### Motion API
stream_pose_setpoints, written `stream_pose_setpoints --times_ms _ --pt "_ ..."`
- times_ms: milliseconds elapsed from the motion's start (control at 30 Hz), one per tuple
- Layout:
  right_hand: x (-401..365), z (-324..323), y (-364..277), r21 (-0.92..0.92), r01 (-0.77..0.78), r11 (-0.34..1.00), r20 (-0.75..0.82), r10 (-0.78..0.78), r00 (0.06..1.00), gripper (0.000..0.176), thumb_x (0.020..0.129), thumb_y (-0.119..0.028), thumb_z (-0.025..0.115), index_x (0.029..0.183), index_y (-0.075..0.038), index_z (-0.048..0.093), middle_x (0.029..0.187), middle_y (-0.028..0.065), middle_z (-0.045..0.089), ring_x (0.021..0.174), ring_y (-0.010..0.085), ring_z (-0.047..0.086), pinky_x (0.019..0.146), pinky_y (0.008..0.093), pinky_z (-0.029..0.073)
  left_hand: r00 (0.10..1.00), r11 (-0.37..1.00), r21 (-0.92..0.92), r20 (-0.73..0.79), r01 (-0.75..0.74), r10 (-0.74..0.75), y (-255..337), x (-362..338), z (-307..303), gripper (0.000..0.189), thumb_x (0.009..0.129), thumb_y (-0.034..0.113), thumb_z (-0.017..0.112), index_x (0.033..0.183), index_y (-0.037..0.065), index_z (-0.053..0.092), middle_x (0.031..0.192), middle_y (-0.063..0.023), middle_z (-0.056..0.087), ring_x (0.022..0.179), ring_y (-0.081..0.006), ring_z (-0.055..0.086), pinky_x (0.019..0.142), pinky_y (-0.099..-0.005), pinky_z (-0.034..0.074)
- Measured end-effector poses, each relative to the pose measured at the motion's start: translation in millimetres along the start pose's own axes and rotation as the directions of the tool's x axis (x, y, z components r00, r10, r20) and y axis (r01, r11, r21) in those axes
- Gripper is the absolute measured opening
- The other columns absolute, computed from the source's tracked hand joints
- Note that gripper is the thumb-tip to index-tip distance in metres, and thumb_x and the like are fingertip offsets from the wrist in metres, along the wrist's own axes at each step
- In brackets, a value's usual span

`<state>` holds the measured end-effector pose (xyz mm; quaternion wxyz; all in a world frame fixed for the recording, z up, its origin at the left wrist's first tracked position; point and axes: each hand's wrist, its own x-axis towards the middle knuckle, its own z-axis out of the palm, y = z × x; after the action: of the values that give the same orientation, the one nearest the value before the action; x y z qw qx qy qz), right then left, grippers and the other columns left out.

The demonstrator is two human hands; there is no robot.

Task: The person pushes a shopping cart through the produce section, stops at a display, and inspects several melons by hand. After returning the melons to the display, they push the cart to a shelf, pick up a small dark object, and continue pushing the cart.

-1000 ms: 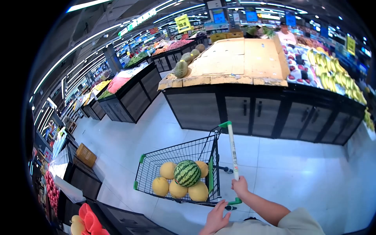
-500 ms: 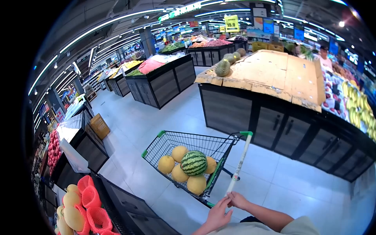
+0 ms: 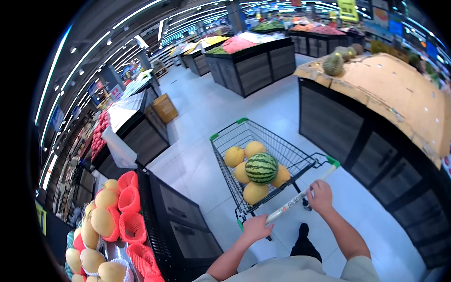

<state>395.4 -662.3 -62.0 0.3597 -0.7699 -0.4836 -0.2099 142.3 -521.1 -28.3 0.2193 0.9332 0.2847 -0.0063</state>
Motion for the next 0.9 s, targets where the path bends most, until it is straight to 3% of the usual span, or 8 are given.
stream_pose_setpoints --times_ms 33,67,167,200,300,367,500,900 --pt "18.2 11.5 6.1 -0.009 0.014 1.0 0.038 -0.013 0.999 0.016 0.073 -0.012 0.07 0.084 -0.005 0.06 0.09 0.0115 0.06 0.087 0.0323 0.057 0.077 0.0417 0.046 0.991 0.996 0.056 0.111 0.066 -0.071 -4.2 12.9 -7.7 0.046 0.08 0.042 0.064 0.112 0.009 0.065 0.086 -0.0153 0.07 0.079 -0.0362 0.068 0.069 -0.0488 0.053" --pt "36.0 8.5 4.6 -0.082 0.145 0.986 0.008 -0.145 0.989 0.015 0.072 -0.016 0.07 0.073 -0.007 0.058 0.081 0.011 0.057 0.081 0.0303 0.054 0.073 0.0406 0.044 0.988 0.99 0.03 0.072 0.135 -0.136 -5.5 16.4 -8.1 0.043 0.078 0.047 0.064 0.099 0.011 0.071 0.081 -0.0155 0.07 0.08 -0.0353 0.068 0.072 -0.0477 0.054" --pt "66.3 27.5 21.8 -0.008 0.39 0.921 0.087 -0.388 0.918 0.019 0.072 -0.021 0.068 0.063 -0.009 0.056 0.069 0.0102 0.055 0.072 0.0306 0.053 0.066 0.0398 0.044 0.942 0.961 0.144 0.21 0.236 -0.262 -5.1 25.6 -16.4 0.044 0.078 0.048 0.063 0.096 0.009 0.072 0.087 -0.0173 0.071 0.084 -0.0351 0.069 0.074 -0.0463 0.055" --pt "59.8 33.6 27.2 0.024 0.349 0.937 0.207 -0.346 0.915 0.026 0.073 -0.026 0.066 0.055 -0.012 0.054 0.057 0.0094 0.054 0.059 0.0314 0.054 0.057 0.042 0.043 0.938 0.953 0.147 0.193 0.264 -0.29 -4.3 23.8 -18.5 0.044 0.078 0.048 0.063 0.096 0.009 0.072 0.087 -0.0173 0.071 0.084 -0.0351 0.069 0.074 -0.0463 0.055" --pt "62.8 43.9 25.5 0.056 0.243 0.969 0.27 -0.249 0.93 0.028 0.076 -0.028 0.065 0.055 -0.013 0.055 0.053 0.0082 0.055 0.049 0.0316 0.055 0.052 0.0444 0.042 0.881 0.908 0.185 0.233 0.376 -0.412 -2.7 35.8 -30.4 0.043 0.076 0.047 0.063 0.093 0.009 0.073 0.091 -0.0171 0.072 0.086 -0.0342 0.07 0.077 -0.0446 0.055" --pt "80.3 50.1 26.1 0.093 0.235 0.967 0.287 -0.252 0.924 0.029 0.077 -0.029 0.065 0.055 -0.013 0.055 0.053 0.008 0.056 0.049 0.0311 0.056 0.051 0.0446 0.042 0.84 0.842 0.227 0.137 0.489 -0.525 3.6 44.1 -34.8 0.038 0.076 0.042 0.062 0.092 0.009 0.074 0.093 -0.0162 0.072 0.087 -0.0336 0.07 0.077 -0.0436 0.056" --pt "85.7 37.8 17.7 0.103 0.202 0.974 0.32 -0.225 0.92 0.031 0.078 -0.031 0.064 0.055 -0.012 0.056 0.053 0.0072 0.057 0.05 0.0301 0.058 0.053 0.0443 0.043 0.828 0.82 0.248 0.103 0.516 -0.552 8.1 38.3 -33.1 0.031 0.076 0.033 0.058 0.093 0.012 0.073 0.092 -0.0148 0.072 0.087 -0.0333 0.07 0.076 -0.0437 0.056" --pt "131.6 57.7 55.3 0.123 0.218 0.968 0.375 -0.249 0.893 0.024 0.077 -0.028 0.06 0.057 -0.013 0.06 0.058 0.0058 0.063 0.053 0.0275 0.06 0.056 0.0425 0.044 0.785 0.766 0.243 0.031 0.595 -0.619 41.3 74.5 -38.9 0.036 0.078 0.039 0.058 0.095 0.011 0.072 0.088 -0.016 0.071 0.083 -0.0343 0.07 0.074 -0.0459 0.056"
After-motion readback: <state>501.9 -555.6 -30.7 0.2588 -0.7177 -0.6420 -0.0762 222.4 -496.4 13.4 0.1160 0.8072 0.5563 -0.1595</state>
